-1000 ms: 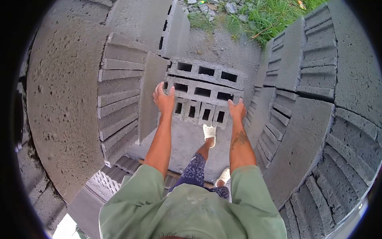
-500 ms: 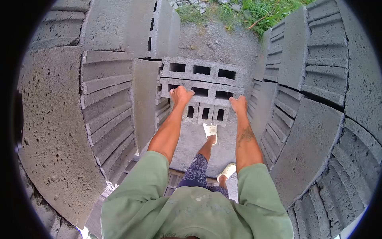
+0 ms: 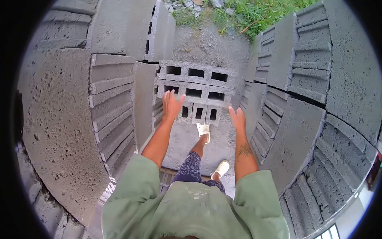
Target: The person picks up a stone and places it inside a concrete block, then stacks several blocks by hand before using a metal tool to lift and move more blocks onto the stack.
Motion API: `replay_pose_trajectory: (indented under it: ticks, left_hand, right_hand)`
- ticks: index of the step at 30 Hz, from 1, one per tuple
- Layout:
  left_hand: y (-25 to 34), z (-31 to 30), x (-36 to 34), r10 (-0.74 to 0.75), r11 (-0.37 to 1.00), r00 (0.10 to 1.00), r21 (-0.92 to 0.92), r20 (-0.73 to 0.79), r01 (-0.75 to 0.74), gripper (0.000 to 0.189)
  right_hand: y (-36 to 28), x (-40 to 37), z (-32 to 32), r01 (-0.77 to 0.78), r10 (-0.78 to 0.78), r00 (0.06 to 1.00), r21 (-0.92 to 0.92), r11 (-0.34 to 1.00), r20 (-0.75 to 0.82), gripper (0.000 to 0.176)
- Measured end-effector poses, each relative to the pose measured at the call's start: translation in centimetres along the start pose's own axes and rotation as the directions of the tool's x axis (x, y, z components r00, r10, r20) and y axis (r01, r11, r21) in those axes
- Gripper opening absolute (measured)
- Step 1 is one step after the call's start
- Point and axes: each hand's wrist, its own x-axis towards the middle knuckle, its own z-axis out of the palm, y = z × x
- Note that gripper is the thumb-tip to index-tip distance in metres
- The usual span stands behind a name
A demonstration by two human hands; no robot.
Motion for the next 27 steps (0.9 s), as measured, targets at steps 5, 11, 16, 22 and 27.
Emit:
replay_pose_trajectory:
  ticks: [5, 11, 16, 22, 27]
  left_hand:
    - [3.7, -4.0, -11.7, -0.154, 0.969, 0.973, -0.167, 0.174, 0.184, 0.050]
    - [20.7, -18.7, -13.2, 0.229, 0.864, 0.971, -0.474, 0.072, -0.169, 0.052]
    - [29.0, -37.0, -13.8, 0.377, 0.649, 0.802, -0.485, -0.463, -0.586, 0.055]
    - [21.8, -25.4, -20.6, 0.218, 0.935, 0.952, -0.233, -0.216, -0.267, 0.058]
    - [18.3, -23.8, -32.0, -0.480, -0.283, 0.802, -0.928, 0.356, 0.243, 0.058]
  right_hand:
    - [7.7, -10.7, 0.5, -0.355, 0.298, 0.925, 0.253, 0.900, 0.237, 0.058]
    - [-1.4, -17.4, -2.1, -0.600, -0.043, 0.757, 0.719, 0.352, 0.652, 0.090]
    - [-14.2, -22.5, -7.9, -0.450, -0.572, 0.691, 0.882, 0.138, 0.442, 0.092]
    - [-16.7, -31.9, -14.0, -0.593, -0.670, 0.453, 0.760, 0.266, 0.588, 0.093]
    - [-13.4, -41.5, -11.9, 0.456, -0.892, 0.394, 0.797, 0.397, 0.219, 0.055]
